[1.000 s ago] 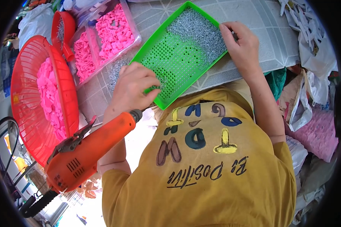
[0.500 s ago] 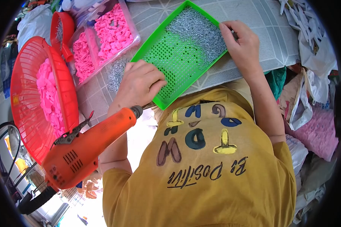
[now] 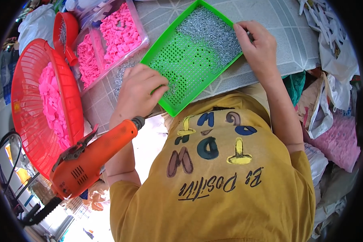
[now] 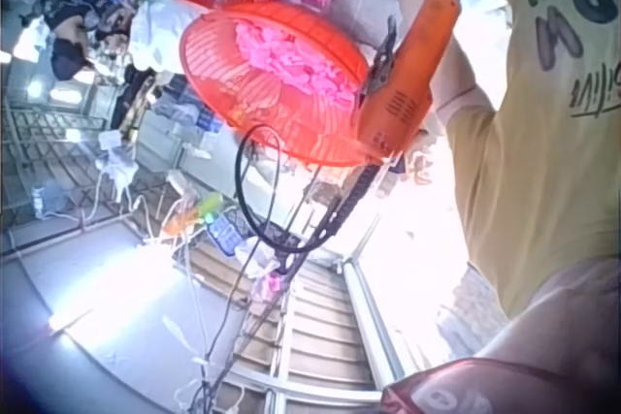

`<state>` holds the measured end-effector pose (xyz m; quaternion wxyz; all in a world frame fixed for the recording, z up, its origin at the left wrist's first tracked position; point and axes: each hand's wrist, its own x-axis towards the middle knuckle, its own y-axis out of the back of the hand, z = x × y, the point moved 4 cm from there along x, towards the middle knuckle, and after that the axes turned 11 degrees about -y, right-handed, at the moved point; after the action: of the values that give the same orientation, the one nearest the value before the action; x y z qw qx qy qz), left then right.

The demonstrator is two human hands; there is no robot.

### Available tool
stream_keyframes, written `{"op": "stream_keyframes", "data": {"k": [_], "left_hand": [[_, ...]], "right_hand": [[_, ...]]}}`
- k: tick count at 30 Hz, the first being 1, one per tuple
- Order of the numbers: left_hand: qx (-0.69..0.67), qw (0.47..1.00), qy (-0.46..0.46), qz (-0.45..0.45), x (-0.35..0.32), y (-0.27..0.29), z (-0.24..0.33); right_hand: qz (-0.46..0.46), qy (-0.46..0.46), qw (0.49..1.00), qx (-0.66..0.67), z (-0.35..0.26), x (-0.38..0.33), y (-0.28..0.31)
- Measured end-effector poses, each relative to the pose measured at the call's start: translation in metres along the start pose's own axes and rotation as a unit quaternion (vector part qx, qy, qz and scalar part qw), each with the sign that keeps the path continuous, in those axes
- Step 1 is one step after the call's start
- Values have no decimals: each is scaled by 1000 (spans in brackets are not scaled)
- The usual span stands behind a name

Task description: Assembling a toy walkie-talkie by inserting the internal circuit board and securing the plastic outer casing.

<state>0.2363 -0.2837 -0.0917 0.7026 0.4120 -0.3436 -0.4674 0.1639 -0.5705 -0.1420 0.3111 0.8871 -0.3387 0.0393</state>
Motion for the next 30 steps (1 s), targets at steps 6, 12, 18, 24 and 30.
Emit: {"op": "stream_keyframes", "data": {"k": [6, 12, 18, 24, 30], "left_hand": [[-34, 998, -14, -49, 3, -2, 2], [-32, 999, -5, -29, 9, -4, 5], [-57, 997, -28, -47, 8, -6, 7], [-53, 998, -1, -36, 5, 2, 5], [-73, 996, -12, -58, 4, -1, 2]], "right_hand": [[0, 1, 1000, -4, -1, 0, 1], [1, 7, 1000, -3, -1, 0, 0], [-2, 2, 1000, 1, 0, -1, 0], [-7, 1, 1000, 5, -1, 0, -1], [-13, -6, 1000, 7, 0, 0, -1]]}}
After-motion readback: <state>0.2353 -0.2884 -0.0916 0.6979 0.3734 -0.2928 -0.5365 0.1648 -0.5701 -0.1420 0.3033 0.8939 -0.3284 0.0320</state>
